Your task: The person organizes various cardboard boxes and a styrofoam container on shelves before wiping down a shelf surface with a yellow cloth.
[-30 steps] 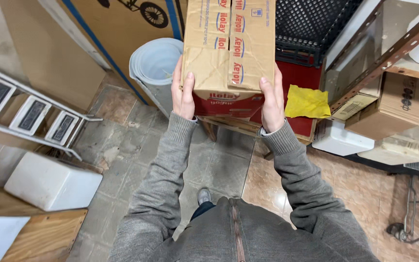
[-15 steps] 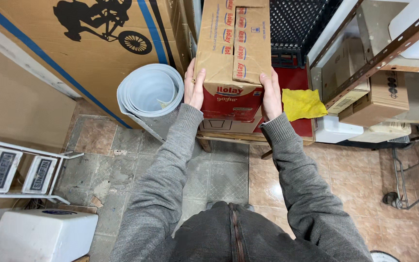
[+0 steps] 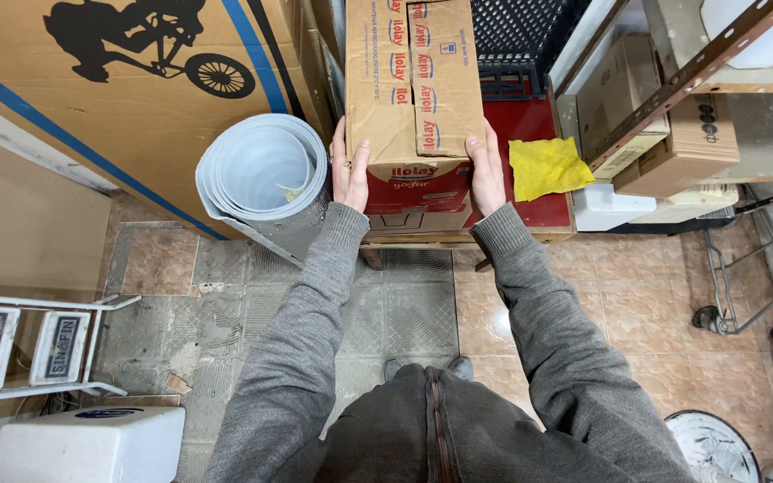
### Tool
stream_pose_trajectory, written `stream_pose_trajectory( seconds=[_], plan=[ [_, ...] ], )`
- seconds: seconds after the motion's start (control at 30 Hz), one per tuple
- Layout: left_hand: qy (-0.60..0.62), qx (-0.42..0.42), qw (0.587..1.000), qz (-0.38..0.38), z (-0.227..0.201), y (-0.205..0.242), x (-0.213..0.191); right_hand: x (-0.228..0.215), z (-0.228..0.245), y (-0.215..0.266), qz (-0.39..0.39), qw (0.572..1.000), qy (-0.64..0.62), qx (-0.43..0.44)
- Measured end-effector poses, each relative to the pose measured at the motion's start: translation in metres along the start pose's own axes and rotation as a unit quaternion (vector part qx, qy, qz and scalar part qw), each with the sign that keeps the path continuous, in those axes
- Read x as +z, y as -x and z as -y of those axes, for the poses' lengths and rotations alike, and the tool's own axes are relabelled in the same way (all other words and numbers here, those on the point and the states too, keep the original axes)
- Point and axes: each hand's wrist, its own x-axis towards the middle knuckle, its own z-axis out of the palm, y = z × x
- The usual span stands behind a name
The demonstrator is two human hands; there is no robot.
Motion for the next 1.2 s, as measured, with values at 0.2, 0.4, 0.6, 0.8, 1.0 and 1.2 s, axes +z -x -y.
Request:
stream_pose_trajectory(
  seconds=[0.2, 0.4, 0.6, 0.8, 1.0, 1.2],
  plan=[
    [0.055, 0.018, 0.998, -0.034, 0.001, 0.042, 0.007, -0.038, -0.061, 0.031, 0.036, 0.989, -0.046, -0.132],
    [0.133, -0.160, 0.978, 0.022, 0.040, 0.228, 0.031, -0.151, -0.164, 0.189, 0.030, 0.989, 0.107, 0.098],
    [0.062, -0.404, 0.893, 0.187, 0.085, 0.405, 0.112, -0.284, -0.274, 0.340, 0.018, 0.942, 0.078, 0.326],
    [0.132, -0.253, 0.934, 0.214, 0.067, 0.396, 0.253, -0.377, -0.223, 0.407, 0.297, 0.819, 0.435, 0.227],
    [0.202, -0.267, 0.929, 0.159, 0.038, 0.426, 0.416, -0.497, -0.212, 0.478, 0.288, 0.783, 0.467, 0.292],
    [0.191, -0.283, 0.921, 0.189, 0.067, 0.469, 0.501, -0.581, -0.231, 0.500, 0.220, 0.845, 0.414, 0.256]
  ],
)
